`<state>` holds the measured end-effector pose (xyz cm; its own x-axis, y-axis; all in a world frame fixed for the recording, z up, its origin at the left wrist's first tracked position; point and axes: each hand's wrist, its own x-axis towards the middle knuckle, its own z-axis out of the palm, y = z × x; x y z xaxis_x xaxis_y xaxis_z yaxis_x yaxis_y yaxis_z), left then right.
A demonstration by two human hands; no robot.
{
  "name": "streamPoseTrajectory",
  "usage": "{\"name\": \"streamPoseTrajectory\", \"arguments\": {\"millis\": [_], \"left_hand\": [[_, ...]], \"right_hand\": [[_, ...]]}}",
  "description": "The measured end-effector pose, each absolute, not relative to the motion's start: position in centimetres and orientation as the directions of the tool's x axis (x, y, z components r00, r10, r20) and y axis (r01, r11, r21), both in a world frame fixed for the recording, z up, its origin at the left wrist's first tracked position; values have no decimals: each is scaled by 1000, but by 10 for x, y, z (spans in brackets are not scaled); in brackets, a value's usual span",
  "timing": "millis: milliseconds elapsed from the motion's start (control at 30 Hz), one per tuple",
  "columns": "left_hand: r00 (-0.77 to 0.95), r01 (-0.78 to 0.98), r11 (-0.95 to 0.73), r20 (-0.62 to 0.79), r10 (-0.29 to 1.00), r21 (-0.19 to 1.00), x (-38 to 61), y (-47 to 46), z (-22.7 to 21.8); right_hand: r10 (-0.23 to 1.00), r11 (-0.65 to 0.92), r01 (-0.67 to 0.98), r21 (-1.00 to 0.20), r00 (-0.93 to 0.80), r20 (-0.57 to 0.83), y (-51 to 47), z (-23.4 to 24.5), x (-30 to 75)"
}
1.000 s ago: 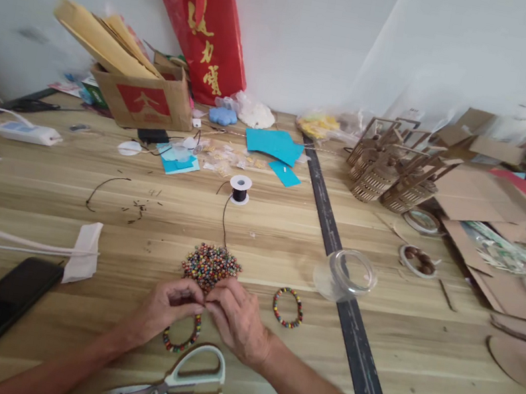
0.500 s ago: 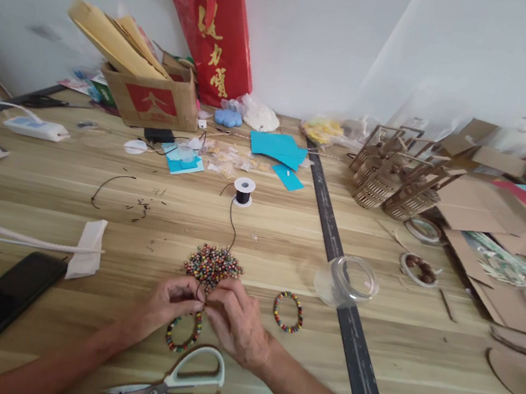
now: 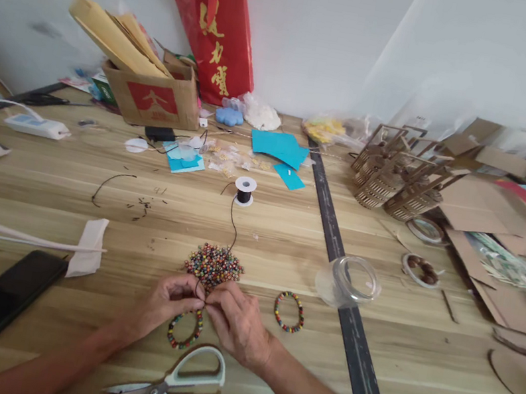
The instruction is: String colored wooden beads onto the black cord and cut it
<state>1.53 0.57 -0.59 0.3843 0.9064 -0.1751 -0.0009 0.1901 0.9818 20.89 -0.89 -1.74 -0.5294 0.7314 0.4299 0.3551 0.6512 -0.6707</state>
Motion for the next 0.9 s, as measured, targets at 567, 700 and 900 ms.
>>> {"name": "streamPoseTrajectory", "arguments": {"millis": [567,700,900], "left_hand": [[447,-9,198,-173,878,980,16,6,0],[451,-39,195,-157,879,980,15,7,-7],[470,-35,228,-186,863,973,14,8,-11]], "right_hand": [[710,687,410,-600,-554,434,-11,-13,208],[664,741,444,-504,-598,449,-14,-14,208],[637,768,458,-447,-618,461,-15,-14,206]]}}
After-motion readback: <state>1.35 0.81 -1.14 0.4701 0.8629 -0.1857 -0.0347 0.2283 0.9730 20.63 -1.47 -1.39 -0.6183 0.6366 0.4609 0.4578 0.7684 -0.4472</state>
